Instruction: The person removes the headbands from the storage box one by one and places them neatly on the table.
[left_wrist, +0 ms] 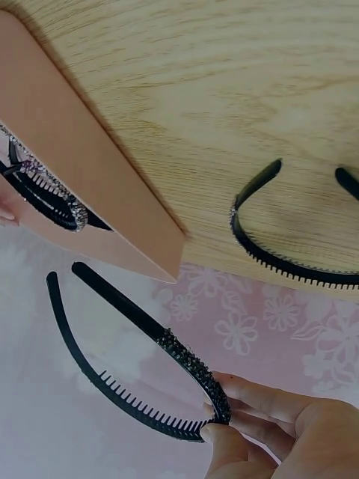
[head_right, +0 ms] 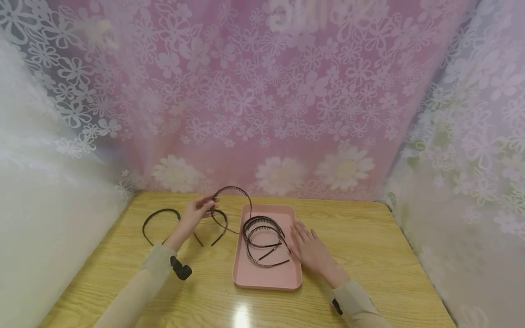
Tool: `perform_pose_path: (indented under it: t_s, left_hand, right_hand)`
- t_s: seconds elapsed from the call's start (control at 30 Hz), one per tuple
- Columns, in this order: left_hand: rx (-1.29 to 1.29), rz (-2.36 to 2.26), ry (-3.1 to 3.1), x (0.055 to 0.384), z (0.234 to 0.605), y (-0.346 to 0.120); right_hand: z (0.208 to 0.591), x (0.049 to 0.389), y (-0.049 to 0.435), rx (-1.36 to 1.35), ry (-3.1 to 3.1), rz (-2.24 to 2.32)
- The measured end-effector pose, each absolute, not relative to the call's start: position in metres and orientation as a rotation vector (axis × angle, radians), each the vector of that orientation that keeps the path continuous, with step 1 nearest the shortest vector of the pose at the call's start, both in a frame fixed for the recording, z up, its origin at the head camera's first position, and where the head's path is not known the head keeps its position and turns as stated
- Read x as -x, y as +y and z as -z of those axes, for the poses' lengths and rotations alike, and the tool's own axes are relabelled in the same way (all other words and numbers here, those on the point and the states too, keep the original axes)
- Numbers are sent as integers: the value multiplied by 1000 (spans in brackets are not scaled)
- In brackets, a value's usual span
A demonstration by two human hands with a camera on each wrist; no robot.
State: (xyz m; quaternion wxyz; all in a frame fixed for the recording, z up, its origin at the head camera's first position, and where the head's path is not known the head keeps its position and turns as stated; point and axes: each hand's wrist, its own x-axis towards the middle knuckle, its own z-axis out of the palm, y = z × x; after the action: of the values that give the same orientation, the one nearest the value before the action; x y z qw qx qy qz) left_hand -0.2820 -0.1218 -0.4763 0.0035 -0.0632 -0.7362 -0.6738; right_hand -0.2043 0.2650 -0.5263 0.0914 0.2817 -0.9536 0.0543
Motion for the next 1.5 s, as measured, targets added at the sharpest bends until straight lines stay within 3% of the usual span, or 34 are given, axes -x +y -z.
perform_pose_path:
  t_s: [1.5]
  left_hand:
    - [29, 2001, -2469, 247, 507, -249]
  right_hand:
    - [534, 208, 268, -875, -2775, -134]
